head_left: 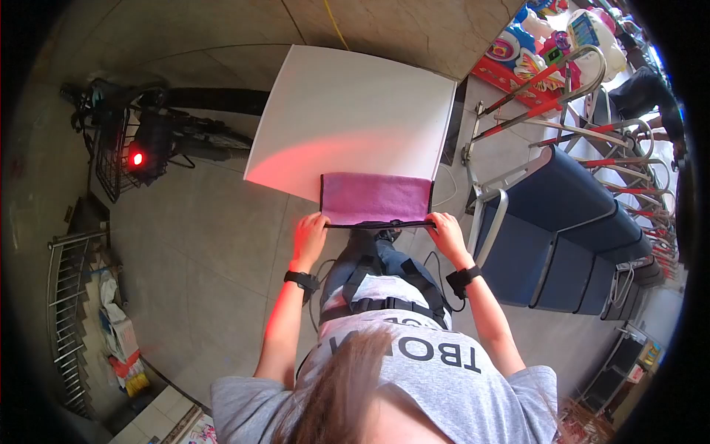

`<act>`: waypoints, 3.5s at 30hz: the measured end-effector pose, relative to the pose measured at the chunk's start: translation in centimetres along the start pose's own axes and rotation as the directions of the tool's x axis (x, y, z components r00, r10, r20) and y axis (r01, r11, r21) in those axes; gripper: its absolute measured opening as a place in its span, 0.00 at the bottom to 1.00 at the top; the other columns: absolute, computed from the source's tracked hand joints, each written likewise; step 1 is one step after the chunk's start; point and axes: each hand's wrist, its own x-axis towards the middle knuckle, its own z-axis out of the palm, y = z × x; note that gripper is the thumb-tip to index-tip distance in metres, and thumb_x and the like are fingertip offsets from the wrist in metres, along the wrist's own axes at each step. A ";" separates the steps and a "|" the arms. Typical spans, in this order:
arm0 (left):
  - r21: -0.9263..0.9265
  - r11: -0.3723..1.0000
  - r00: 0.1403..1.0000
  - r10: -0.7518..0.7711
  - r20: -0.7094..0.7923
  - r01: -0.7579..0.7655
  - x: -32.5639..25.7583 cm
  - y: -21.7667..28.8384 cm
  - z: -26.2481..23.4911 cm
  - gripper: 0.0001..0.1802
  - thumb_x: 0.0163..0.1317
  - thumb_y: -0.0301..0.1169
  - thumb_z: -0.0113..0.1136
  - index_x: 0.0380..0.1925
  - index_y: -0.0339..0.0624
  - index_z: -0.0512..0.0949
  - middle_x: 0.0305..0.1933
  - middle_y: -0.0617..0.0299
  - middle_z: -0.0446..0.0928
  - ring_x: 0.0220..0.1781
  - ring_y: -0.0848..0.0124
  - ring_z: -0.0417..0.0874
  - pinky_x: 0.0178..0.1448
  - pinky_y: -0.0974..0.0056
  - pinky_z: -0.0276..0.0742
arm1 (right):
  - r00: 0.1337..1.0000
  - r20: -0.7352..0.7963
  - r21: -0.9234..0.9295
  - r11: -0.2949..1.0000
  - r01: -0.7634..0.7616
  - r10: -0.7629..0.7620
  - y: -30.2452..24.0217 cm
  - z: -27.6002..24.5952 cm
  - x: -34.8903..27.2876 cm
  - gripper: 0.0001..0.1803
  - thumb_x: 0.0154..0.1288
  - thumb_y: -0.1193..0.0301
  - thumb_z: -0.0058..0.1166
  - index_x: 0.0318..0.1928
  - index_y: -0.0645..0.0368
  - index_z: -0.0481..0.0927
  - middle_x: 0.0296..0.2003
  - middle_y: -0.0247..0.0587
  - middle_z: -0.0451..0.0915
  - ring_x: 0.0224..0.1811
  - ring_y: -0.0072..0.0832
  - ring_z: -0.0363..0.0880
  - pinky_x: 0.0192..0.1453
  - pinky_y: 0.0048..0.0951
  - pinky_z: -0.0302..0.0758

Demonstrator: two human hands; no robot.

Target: Wiping down a white table and then a row of blue waiting chairs using a purple cloth.

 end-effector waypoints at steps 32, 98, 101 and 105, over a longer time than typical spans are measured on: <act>0.040 0.929 0.497 0.159 0.853 -0.367 24.3 -1.4 1.2 0.40 0.61 0.42 0.52 0.70 0.68 0.43 0.76 0.55 0.32 0.74 0.40 0.31 0.71 0.36 0.37 | 0.934 0.295 -0.310 0.945 -0.105 0.200 -1.6 -0.6 20.0 0.36 0.52 0.70 0.56 0.64 0.36 0.62 0.70 0.28 0.52 0.73 0.46 0.43 0.60 0.72 0.57; -0.012 0.898 0.851 0.420 0.316 -0.439 10.0 -3.2 4.6 0.41 0.49 0.41 0.64 0.66 0.63 0.60 0.73 0.59 0.49 0.74 0.47 0.44 0.73 0.41 0.38 | 0.970 0.020 -0.271 0.935 -0.227 0.241 -8.2 8.6 7.3 0.30 0.61 0.59 0.53 0.64 0.41 0.65 0.68 0.34 0.56 0.73 0.45 0.41 0.70 0.60 0.41; 0.100 0.896 0.865 0.382 0.325 -0.433 10.0 -5.9 3.2 0.42 0.49 0.39 0.64 0.66 0.64 0.59 0.73 0.59 0.49 0.74 0.48 0.45 0.74 0.43 0.38 | 0.992 0.066 -0.282 0.956 -0.083 0.106 -7.9 7.9 9.6 0.31 0.60 0.59 0.54 0.65 0.37 0.64 0.67 0.32 0.58 0.73 0.44 0.44 0.70 0.60 0.43; 0.108 0.929 0.912 0.318 0.260 -0.355 15.5 -8.4 1.7 0.46 0.50 0.39 0.65 0.68 0.61 0.53 0.73 0.60 0.47 0.74 0.48 0.44 0.73 0.43 0.41 | 0.999 0.034 -0.345 0.938 -0.025 0.040 -6.3 6.8 16.7 0.32 0.60 0.59 0.53 0.65 0.34 0.62 0.67 0.32 0.57 0.72 0.44 0.46 0.69 0.60 0.47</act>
